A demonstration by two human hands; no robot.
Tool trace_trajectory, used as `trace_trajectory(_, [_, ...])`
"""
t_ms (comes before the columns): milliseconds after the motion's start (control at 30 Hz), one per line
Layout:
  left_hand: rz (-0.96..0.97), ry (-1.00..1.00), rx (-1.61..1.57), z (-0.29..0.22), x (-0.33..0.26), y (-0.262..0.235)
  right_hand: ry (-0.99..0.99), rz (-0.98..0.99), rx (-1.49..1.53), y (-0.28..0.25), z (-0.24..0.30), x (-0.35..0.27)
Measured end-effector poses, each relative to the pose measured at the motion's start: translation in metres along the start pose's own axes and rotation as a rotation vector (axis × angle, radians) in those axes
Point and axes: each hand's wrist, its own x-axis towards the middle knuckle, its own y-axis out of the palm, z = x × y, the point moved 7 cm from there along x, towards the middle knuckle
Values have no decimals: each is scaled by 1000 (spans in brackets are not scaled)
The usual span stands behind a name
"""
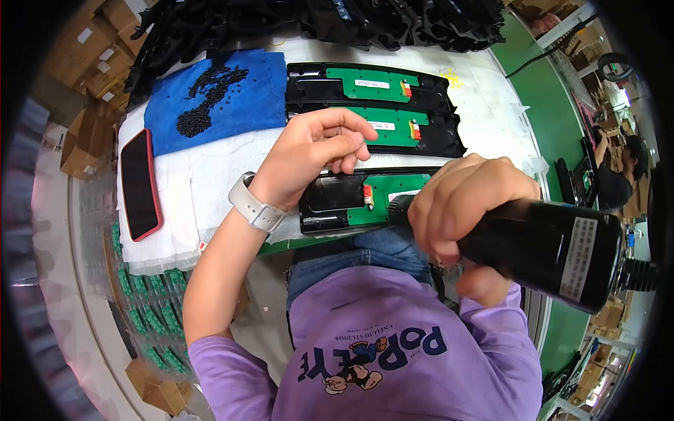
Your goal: Installing electronic chips and fastening screws onto printer toner cartridges.
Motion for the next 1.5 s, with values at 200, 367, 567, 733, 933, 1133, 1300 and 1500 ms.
trace_trajectory(200, [10, 20, 17, -1, 1, 0, -129, 33, 80, 4, -2, 1])
trace_trajectory(367, [-78, 20, -2, -1, -2, -7, 20, -206, 151, -10, -8, -5])
trace_trajectory(567, [-27, 10, 33, -5, -4, -1, -382, -295, 389, -58, 4, 5])
trace_trajectory(733, [71, 15, 75, -13, -8, 9, -463, -206, 467, -71, 6, 3])
trace_trajectory(933, [77, 5, 61, -9, -6, 7, -419, -362, 518, -71, -4, 3])
trace_trajectory(1133, [82, -50, 72, -6, -5, 6, -406, -386, 524, -70, -8, 1])
trace_trajectory(1300, [69, -19, 79, -4, -4, 7, -342, -356, 499, -63, -3, -6])
trace_trajectory(1500, [-67, -1, -100, 2, 1, -7, -307, 24, 266, -29, 7, -17])
